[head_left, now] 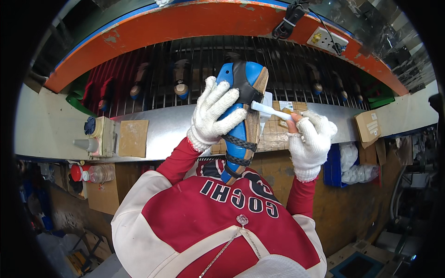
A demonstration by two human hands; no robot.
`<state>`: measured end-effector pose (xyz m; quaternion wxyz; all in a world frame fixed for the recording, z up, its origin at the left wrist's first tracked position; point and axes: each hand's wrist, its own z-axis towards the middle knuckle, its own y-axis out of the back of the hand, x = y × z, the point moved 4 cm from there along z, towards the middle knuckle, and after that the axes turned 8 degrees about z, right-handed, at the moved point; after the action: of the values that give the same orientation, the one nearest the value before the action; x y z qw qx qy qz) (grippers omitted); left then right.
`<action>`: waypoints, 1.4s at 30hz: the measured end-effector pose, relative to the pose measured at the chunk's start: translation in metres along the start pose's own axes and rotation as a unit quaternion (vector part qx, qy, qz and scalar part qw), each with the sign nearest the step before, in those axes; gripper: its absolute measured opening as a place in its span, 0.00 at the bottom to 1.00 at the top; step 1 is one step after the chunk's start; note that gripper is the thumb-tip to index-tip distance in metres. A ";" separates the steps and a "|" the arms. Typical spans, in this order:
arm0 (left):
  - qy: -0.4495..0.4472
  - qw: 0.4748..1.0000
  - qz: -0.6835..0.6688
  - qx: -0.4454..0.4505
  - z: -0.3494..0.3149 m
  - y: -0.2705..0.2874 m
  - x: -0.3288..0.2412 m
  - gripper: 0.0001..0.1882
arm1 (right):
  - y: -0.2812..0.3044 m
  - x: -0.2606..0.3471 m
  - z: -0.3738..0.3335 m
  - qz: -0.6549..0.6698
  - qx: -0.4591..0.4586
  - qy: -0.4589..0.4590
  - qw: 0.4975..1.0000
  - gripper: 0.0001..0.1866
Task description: The person holds a blue and black shoe with a wooden sole and repeatedly applies a white substance from a small container using a brush. The person rotates the shoe to cover different areas of the sole and occasionally dips the brush back into the container.
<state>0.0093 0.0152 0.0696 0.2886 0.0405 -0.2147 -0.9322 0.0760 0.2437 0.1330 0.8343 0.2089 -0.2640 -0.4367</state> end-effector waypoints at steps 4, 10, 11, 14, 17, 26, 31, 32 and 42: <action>-0.012 1.000 0.006 0.001 0.001 -0.001 0.000 0.29 | 0.000 0.003 -0.002 -0.017 -0.040 0.006 0.999 0.14; 0.012 1.000 -0.006 -0.015 0.001 -0.004 0.004 0.29 | -0.011 -0.012 -0.012 0.087 0.016 -0.079 0.993 0.12; 0.012 1.000 -0.003 -0.019 0.001 -0.004 0.005 0.29 | -0.013 -0.012 -0.015 0.102 0.027 -0.093 0.990 0.12; 0.020 0.999 -0.012 -0.031 0.002 -0.005 0.007 0.30 | -0.014 -0.013 -0.022 0.123 0.033 -0.117 0.985 0.12; 0.021 0.999 0.003 -0.029 0.003 -0.005 0.008 0.30 | -0.016 -0.012 -0.029 0.136 0.030 -0.134 0.981 0.11; 0.048 0.997 0.009 -0.057 0.000 -0.008 0.012 0.30 | -0.022 -0.011 -0.051 0.200 0.036 -0.218 0.955 0.10; 0.072 0.995 0.012 -0.066 0.000 -0.013 0.012 0.27 | -0.018 -0.015 -0.051 0.226 0.046 -0.211 0.950 0.10; 0.078 0.994 0.009 -0.072 0.000 -0.014 0.011 0.26 | -0.019 -0.018 -0.048 0.245 0.050 -0.206 0.946 0.10; 0.127 0.981 0.021 -0.148 -0.007 -0.023 0.007 0.24 | -0.041 -0.013 -0.055 0.380 0.038 -0.389 0.839 0.09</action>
<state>-0.0075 0.0258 0.0536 0.3358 0.1108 -0.0372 -0.9347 0.0790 0.2393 0.0633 0.7550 -0.0630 -0.6415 -0.1205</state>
